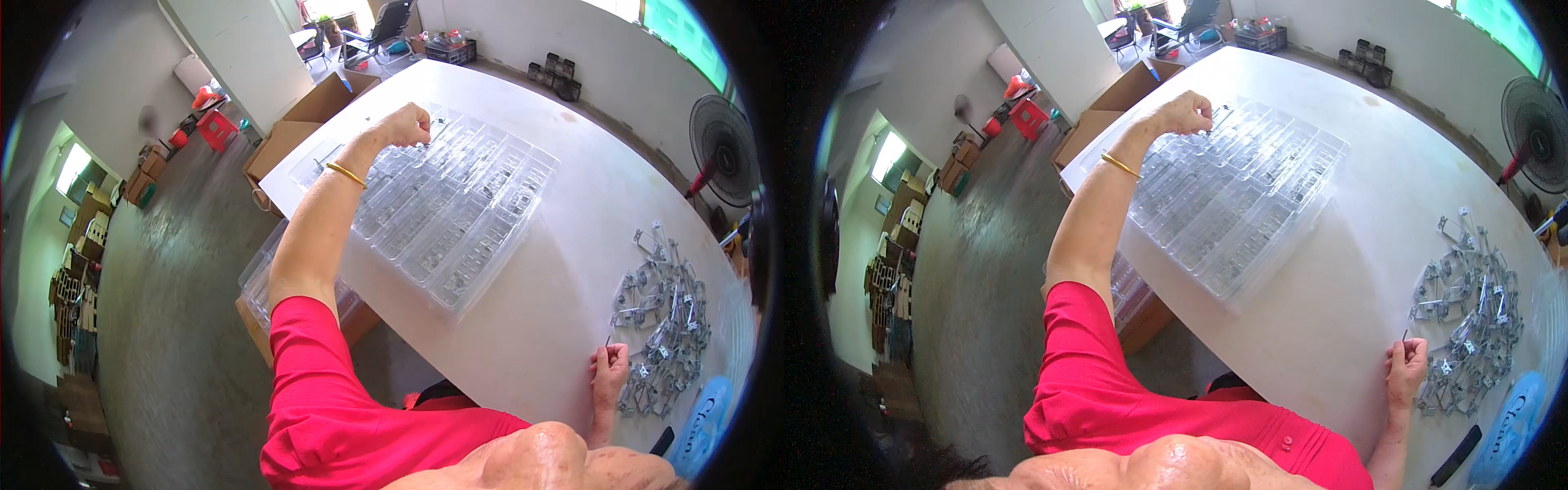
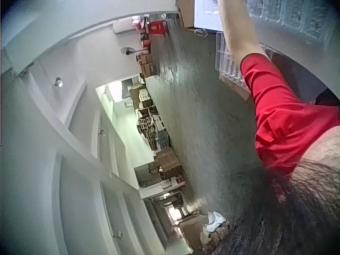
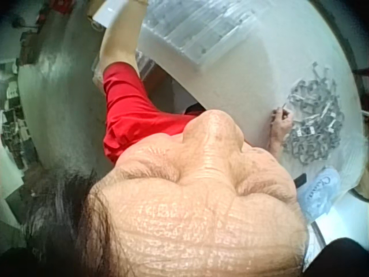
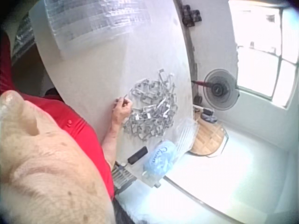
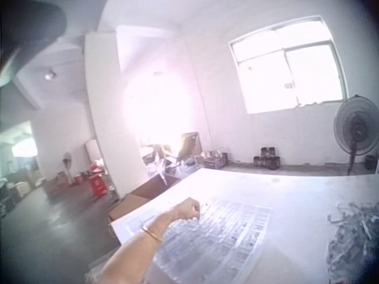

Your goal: Manually assembling small metal bracket components using a pin tool and placing them into plastic blister packs.

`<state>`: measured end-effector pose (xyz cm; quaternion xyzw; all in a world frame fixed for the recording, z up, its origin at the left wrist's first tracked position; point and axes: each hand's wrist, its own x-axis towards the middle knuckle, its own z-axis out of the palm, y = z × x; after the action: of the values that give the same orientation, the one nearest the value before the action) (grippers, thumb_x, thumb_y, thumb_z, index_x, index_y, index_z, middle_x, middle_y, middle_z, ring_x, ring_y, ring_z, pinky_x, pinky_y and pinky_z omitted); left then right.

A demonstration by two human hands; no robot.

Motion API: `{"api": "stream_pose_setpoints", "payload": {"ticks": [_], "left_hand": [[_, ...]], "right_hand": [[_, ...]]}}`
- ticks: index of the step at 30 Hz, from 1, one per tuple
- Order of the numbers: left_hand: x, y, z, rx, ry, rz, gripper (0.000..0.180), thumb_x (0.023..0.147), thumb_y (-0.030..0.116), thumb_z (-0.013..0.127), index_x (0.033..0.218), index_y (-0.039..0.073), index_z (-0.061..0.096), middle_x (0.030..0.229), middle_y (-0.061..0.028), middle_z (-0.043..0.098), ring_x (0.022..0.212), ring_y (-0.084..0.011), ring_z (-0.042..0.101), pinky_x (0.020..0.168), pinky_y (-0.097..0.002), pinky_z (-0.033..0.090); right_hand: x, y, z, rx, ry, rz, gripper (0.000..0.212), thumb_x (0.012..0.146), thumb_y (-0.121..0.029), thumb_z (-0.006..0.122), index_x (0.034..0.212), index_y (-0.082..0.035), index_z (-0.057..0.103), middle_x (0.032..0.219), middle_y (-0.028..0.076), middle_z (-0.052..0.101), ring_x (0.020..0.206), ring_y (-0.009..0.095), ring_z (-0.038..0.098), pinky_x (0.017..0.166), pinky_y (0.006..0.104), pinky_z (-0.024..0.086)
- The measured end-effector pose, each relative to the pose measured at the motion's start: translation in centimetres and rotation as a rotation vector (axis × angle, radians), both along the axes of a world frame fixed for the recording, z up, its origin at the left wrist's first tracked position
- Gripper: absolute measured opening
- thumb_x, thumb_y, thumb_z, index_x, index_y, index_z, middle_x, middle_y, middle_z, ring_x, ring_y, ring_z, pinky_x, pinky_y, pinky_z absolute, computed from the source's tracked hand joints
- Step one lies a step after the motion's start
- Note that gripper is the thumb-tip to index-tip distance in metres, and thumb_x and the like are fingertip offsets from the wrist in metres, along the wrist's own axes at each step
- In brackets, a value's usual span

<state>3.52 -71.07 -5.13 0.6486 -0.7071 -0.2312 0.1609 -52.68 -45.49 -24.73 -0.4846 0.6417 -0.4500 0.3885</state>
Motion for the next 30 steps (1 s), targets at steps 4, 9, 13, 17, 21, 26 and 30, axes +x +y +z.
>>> {"api": "stream_pose_setpoints", "payload": {"ticks": [4,9,13,17,21,26,30], "left_hand": [[-0.3,0.0,0.4,-0.007,-0.073,-0.026,0.013,0.079,0.020,0.073,0.084,0.007,0.071,0.068,-0.0042,0.066,0.061,-0.0111,0.061,0.053,-0.0281,0.048],[-0.5,-0.3,0.4,-0.008,-0.118,-0.023,0.012,0.081,0.020,0.072,0.084,0.008,0.071,0.068,-0.0034,0.067,0.061,-0.0113,0.062,0.053,-0.0289,0.048],[-0.1,0.0,0.3,0.007,-0.124,0.002,0.012,0.081,0.020,0.072,0.084,0.009,0.071,0.069,-0.0035,0.067,0.062,-0.0116,0.062,0.053,-0.0287,0.048],[-0.1,0.1,0.0,0.031,-0.133,0.015,0.013,0.080,0.021,0.073,0.085,0.010,0.072,0.069,-0.0036,0.066,0.061,-0.0118,0.061,0.053,-0.0287,0.048],[-1.2,0.0,-0.2,-0.019,-0.156,-0.003,0.011,0.078,0.019,0.075,0.084,0.009,0.073,0.072,-0.0051,0.068,0.063,-0.0138,0.062,0.058,-0.0318,0.051],[-1.6,0.5,-0.4,-0.182,-0.300,-0.058,0.010,0.075,0.016,0.077,0.082,0.009,0.075,0.077,-0.0081,0.072,0.071,-0.0204,0.067,0.069,-0.0377,0.054],[-1.6,0.0,-1.0,-0.199,-0.385,-0.051,0.012,0.074,0.016,0.078,0.083,0.008,0.077,0.081,-0.0104,0.075,0.075,-0.0246,0.069,0.073,-0.0392,0.054]], "right_hand": [[0.3,0.1,0.3,-0.001,0.004,-0.009,0.016,0.100,-0.012,0.063,0.095,-0.008,0.049,0.076,0.001,0.062,0.056,0.005,0.053,0.048,0.0197,0.039],[0.3,0.3,-0.4,-0.033,0.015,-0.021,0.015,0.101,-0.012,0.063,0.095,-0.010,0.049,0.075,0.000,0.062,0.054,0.004,0.052,0.046,0.0190,0.037],[0.6,0.4,-0.2,-0.049,0.007,-0.026,0.015,0.101,-0.013,0.064,0.096,-0.011,0.050,0.075,-0.001,0.061,0.053,0.003,0.051,0.045,0.0181,0.036],[0.9,0.6,0.3,-0.056,-0.008,-0.034,0.015,0.101,-0.013,0.063,0.096,-0.011,0.050,0.075,-0.001,0.060,0.054,0.003,0.050,0.047,0.0181,0.036],[0.6,0.6,0.1,-0.047,0.002,-0.026,0.014,0.101,-0.011,0.063,0.096,-0.008,0.050,0.077,0.000,0.061,0.058,0.004,0.052,0.051,0.0194,0.041],[0.9,0.5,-0.1,-0.085,0.009,-0.031,0.015,0.101,-0.014,0.063,0.095,-0.010,0.050,0.075,-0.002,0.060,0.055,0.003,0.050,0.049,0.0184,0.038],[1.0,0.7,0.3,-0.054,0.015,-0.026,0.013,0.101,-0.010,0.062,0.097,-0.008,0.050,0.078,0.000,0.061,0.061,0.005,0.053,0.054,0.0199,0.043]]}}
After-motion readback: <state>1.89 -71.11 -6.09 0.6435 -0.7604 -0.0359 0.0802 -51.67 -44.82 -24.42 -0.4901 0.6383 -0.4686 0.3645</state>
